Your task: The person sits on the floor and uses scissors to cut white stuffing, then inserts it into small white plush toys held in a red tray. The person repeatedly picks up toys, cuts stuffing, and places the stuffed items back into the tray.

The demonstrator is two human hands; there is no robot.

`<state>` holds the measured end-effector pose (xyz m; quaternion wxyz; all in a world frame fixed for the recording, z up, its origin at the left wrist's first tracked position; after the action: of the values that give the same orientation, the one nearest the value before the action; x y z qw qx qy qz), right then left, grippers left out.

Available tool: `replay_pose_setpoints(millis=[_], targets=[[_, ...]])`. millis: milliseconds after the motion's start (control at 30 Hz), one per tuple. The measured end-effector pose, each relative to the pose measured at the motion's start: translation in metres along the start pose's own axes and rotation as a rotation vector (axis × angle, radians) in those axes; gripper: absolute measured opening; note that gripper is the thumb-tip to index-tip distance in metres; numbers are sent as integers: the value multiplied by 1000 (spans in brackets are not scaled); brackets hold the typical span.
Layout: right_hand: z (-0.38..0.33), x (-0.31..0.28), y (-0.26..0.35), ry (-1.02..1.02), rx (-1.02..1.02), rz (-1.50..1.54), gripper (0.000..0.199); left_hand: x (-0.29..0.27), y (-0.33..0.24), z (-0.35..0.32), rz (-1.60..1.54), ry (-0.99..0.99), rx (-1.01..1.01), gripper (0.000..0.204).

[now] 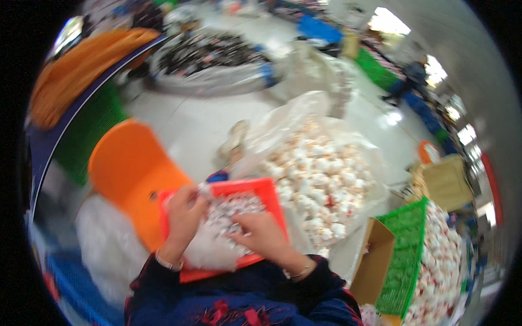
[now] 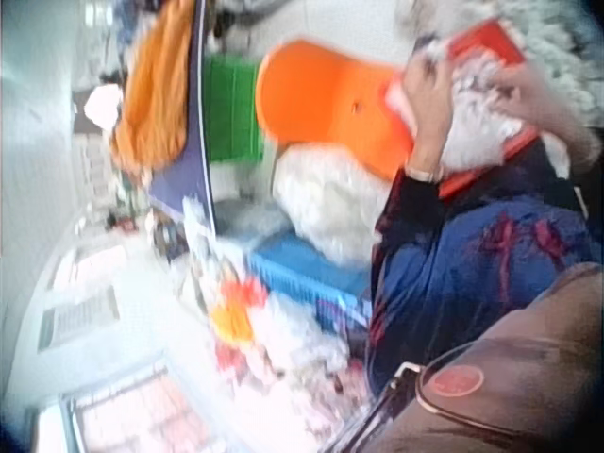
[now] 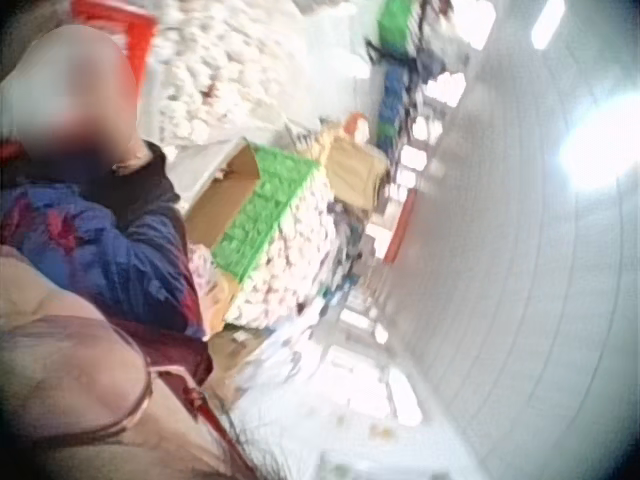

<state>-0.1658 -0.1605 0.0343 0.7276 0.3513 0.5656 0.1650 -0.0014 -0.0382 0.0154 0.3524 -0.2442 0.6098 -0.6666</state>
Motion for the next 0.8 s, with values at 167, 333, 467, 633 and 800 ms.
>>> replay_pose_setpoints(millis=[167, 333, 467, 633, 800], targets=[[2, 2, 2, -31, -77, -29, 32, 9, 20, -2, -370, 28, 22, 12], [-10, -11, -8, -15, -41, -358, 31, -9, 25, 9, -353, 217, -126, 10], [-15, -14, -11, 19, -91, -477, 36, -10, 18, 5, -270, 295, -226, 13], [-17, -22, -10, 112, -90, -482, 43, -7, 21, 3, -252, 355, -194, 11], [-9, -59, 7, 40, -169, -453, 54, -8, 23, 3, -349, 221, -238, 9]])
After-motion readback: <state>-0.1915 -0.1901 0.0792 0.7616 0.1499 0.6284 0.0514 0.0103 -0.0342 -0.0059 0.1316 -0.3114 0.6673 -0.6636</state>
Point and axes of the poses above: each hand's wrist, its own z-axis towards the middle knuckle, its own x-axis out of the palm, y = z × x, the point moved 3 cm from there along z, towards the middle knuckle, and after that the axes turned 1 degree about z, right-handed, at the moved point
